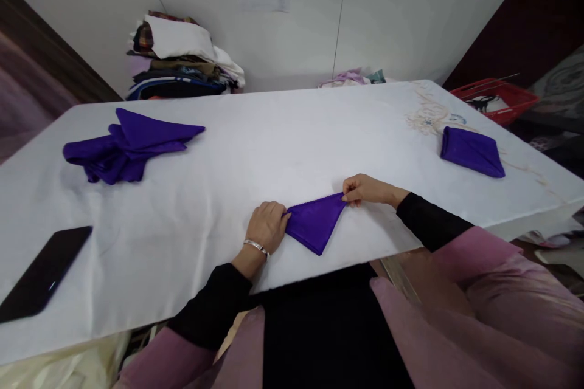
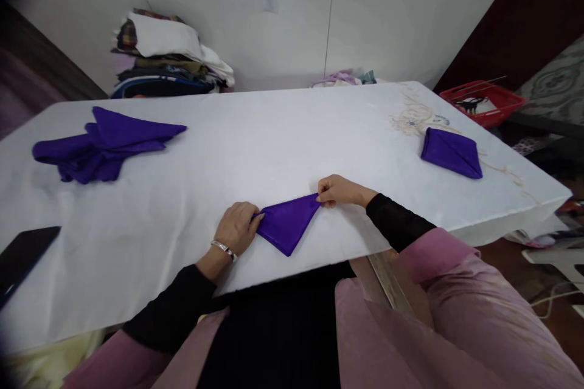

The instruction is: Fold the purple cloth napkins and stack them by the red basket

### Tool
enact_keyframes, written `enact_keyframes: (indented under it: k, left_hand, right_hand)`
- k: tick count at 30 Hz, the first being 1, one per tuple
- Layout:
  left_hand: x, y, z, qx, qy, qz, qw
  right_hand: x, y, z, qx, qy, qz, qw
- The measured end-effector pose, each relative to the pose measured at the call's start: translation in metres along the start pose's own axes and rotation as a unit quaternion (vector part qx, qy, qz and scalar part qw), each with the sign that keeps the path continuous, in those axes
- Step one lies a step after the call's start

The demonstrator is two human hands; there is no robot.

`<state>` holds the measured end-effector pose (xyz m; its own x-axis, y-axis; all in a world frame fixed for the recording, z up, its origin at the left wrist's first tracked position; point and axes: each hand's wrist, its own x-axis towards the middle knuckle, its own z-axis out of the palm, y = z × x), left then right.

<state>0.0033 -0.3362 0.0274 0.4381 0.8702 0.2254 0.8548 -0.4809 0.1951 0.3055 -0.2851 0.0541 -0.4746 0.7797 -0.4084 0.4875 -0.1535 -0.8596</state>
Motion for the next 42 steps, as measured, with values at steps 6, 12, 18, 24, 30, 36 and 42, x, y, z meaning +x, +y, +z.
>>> enact_keyframes:
  k: [6, 12, 18, 24, 30, 36, 42]
  left_hand:
    - [0.0, 0.001, -0.001, 0.007, 0.006, -0.014, 1.0]
    - [0.0, 0.002, -0.002, 0.005, 0.006, -0.03, 1.0]
    - [-0.001, 0.001, -0.001, 0.008, 0.006, -0.023, 1.0]
    - [-0.001, 0.001, 0.001, 0.001, 0.016, -0.021, 1.0]
    - [-0.001, 0.001, 0.0, -0.004, 0.018, -0.024, 1.0]
    - [-0.001, 0.002, -0.001, -0.019, 0.013, -0.026, 0.999]
    - [-0.001, 0.001, -0.002, -0.027, 0.005, -0.039, 0.999]
  right_hand:
    - [0.006, 0.004, 0.009, 0.028, 0.071, 0.031, 0.997]
    - [0.003, 0.006, 0.014, -0.056, 0.08, -0.038, 0.995]
    - [-0.004, -0.003, 0.018, -0.342, 0.152, -0.161, 0.913]
    - [-0.001, -0.014, 0.033, -0.354, 0.134, -0.266, 0.886]
    - [0.009, -0.013, 0.04, -0.364, 0.101, -0.226, 0.898]
    - [0.011, -0.009, 0.044, -0.33, 0.117, -0.235, 0.907]
    - [0.011, -0.007, 0.047, -0.308, 0.132, -0.238, 0.911]
